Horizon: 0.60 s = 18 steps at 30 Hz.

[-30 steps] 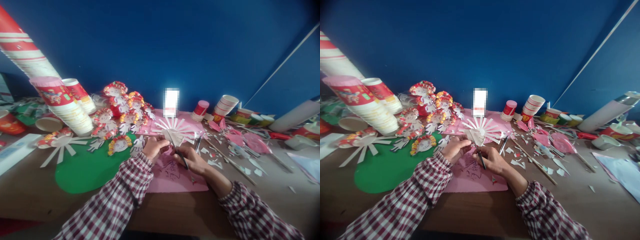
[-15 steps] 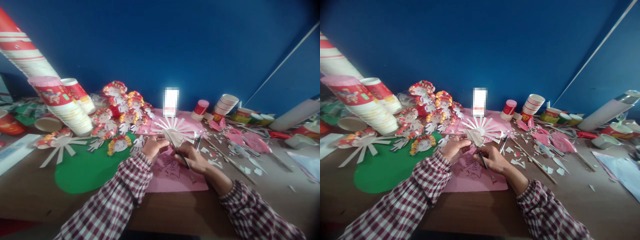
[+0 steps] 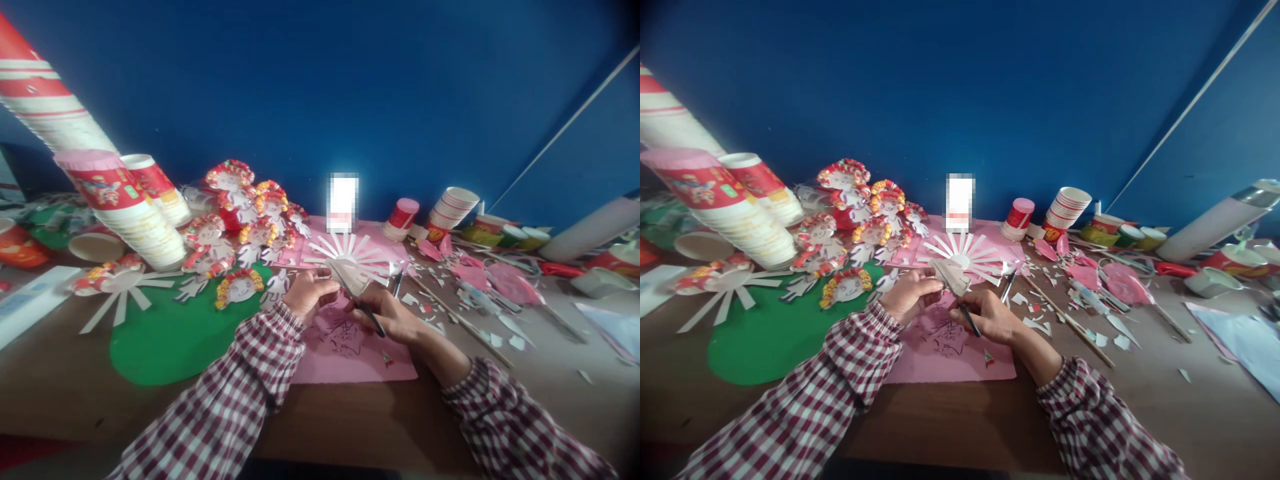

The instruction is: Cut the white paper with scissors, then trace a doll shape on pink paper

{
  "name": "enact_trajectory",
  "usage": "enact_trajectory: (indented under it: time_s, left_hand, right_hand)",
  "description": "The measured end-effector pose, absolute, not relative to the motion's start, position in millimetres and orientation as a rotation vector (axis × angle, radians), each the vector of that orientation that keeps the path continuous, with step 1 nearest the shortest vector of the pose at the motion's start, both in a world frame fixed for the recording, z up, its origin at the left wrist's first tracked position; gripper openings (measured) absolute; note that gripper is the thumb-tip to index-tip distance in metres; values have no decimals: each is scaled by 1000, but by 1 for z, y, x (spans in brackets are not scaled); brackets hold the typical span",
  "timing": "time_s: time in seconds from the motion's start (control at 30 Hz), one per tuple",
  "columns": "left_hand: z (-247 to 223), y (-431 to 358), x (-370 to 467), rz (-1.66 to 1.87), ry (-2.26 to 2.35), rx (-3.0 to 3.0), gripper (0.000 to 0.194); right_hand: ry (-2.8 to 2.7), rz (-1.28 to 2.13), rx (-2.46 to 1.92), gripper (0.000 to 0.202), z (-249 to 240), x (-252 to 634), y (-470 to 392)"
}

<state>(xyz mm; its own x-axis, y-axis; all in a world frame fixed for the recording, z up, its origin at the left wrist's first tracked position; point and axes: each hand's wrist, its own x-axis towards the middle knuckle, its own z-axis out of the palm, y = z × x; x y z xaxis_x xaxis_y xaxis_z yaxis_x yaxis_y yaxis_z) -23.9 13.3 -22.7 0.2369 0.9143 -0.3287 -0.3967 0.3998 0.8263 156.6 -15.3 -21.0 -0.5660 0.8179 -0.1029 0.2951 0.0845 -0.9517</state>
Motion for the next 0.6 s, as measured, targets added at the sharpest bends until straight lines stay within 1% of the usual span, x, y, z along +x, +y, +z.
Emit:
enact_trajectory:
  time_s: [0.13,0.3,0.6]
  left_hand:
    - [-24,14,-25,1008,955,652,34]
    - [-21,14,-26,977,964,670,40]
    - [-19,14,-27,949,938,691,32]
  right_hand:
    - [-1932,1479,-1097,37,-22,158,-14]
    - [-1947,1489,-1093,37,-23,160,-13]
    - [-1961,1471,-1079,37,-24,162,-13]
